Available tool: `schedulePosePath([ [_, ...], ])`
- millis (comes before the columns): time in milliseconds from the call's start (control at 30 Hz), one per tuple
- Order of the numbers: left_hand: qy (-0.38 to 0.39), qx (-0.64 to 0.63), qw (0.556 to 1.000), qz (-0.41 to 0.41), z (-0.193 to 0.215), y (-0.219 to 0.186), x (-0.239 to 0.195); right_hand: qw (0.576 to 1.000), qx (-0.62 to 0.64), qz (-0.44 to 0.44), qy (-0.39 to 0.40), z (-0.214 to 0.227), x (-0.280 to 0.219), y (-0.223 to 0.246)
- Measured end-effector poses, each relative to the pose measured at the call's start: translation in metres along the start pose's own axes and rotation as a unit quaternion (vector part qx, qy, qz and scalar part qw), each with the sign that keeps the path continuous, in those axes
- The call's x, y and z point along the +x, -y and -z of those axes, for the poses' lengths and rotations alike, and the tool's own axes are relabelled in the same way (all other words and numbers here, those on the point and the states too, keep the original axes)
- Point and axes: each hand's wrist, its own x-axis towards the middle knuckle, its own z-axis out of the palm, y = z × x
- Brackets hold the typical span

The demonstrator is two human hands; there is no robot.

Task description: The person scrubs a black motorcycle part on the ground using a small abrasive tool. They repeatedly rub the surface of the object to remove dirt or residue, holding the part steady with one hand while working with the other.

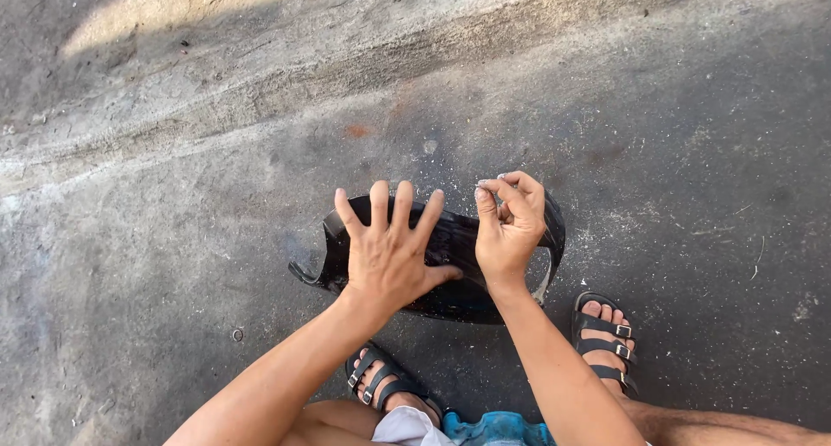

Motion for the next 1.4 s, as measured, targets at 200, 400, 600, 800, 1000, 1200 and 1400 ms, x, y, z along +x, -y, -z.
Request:
schedulePosePath([
  [200, -0.279, -0.076, 0.957, -0.017, -0.011, 0.029, 0.016, 0.999, -0.014, 0.024, -0.017, 0.005, 0.009, 0.001],
  [400, -0.058, -0.011, 0.998, 0.025, -0.006, -0.004, 0.001, 0.999, -0.023, 0.022, -0.022, -0.001, 0.002, -0.001],
  [600, -0.272, -0.115, 0.955, -0.039, -0.011, 0.030, 0.020, 0.995, -0.066, 0.065, -0.046, 0.008, 0.008, -0.013],
  [800, -0.240, -0.248, 0.931, 0.117, -0.037, 0.054, 0.016, 0.997, 0.037, 0.062, -0.017, 0.005, 0.010, -0.018],
  [1000, -0.194, -0.218, 0.936, 0.198, -0.051, 0.076, 0.042, 0.958, -0.071, 0.220, 0.171, 0.014, 0.023, 0.040],
  [1200, -0.166, -0.260, 0.942, 0.136, -0.035, 0.070, 0.068, 0.921, -0.139, 0.237, 0.275, 0.006, 0.039, 0.053],
  [1400, -0.148, -0.298, 0.935, 0.125, -0.017, 0.064, 0.082, 0.865, -0.231, 0.322, 0.307, 0.001, 0.055, 0.066],
])
